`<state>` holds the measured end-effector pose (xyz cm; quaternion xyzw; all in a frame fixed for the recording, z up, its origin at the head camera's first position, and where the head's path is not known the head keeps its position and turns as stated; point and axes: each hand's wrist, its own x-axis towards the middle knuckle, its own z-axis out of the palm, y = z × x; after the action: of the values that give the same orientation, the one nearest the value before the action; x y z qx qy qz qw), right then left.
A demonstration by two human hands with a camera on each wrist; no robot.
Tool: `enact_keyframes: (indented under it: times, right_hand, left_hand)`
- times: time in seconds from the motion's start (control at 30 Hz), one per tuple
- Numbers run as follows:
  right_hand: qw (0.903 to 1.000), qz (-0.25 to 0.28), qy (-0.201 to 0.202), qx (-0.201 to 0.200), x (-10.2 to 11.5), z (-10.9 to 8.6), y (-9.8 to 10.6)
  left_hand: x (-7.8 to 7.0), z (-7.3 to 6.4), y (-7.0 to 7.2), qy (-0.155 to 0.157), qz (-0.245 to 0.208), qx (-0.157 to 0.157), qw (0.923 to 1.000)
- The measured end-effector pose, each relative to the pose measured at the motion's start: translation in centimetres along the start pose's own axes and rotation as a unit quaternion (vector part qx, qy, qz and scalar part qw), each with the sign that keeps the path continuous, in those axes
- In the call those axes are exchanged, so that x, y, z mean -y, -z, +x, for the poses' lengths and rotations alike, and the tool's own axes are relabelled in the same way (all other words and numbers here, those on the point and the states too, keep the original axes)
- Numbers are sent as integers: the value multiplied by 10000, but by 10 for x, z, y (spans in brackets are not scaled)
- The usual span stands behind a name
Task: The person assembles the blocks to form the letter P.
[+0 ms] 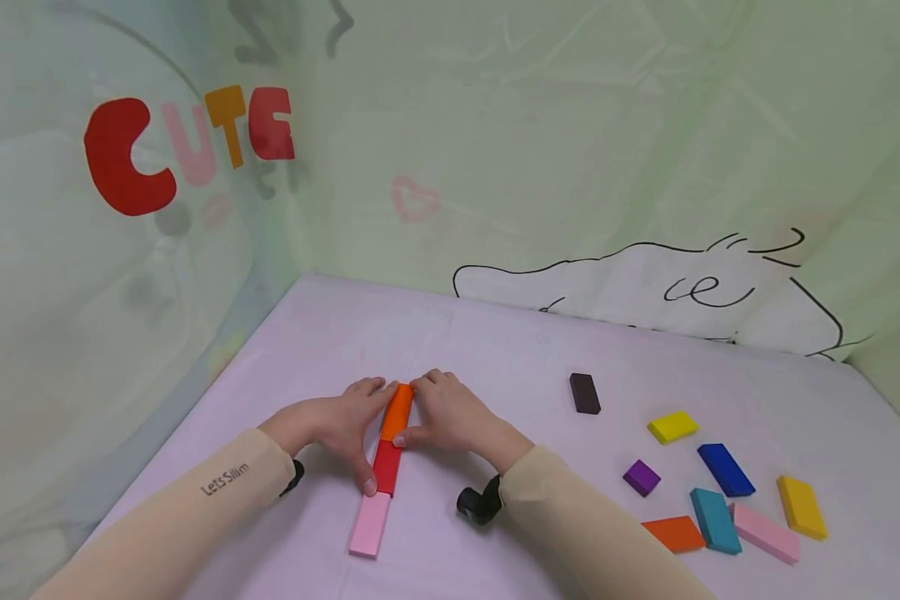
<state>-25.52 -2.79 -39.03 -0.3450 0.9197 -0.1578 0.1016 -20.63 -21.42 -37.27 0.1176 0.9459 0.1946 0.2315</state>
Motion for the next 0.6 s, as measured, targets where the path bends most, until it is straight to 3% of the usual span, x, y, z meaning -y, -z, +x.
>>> enact_keyframes:
  times: [0.33, 0.6]
  right_hand:
    - [9999, 114, 60, -66, -4, -4, 2]
    - [9993, 353, 144, -26, -12, -8, 3]
  left_hand:
    - [-6, 1, 0, 38, 197, -13, 9998]
    - [-4, -2, 0, 30, 71, 24, 10000]
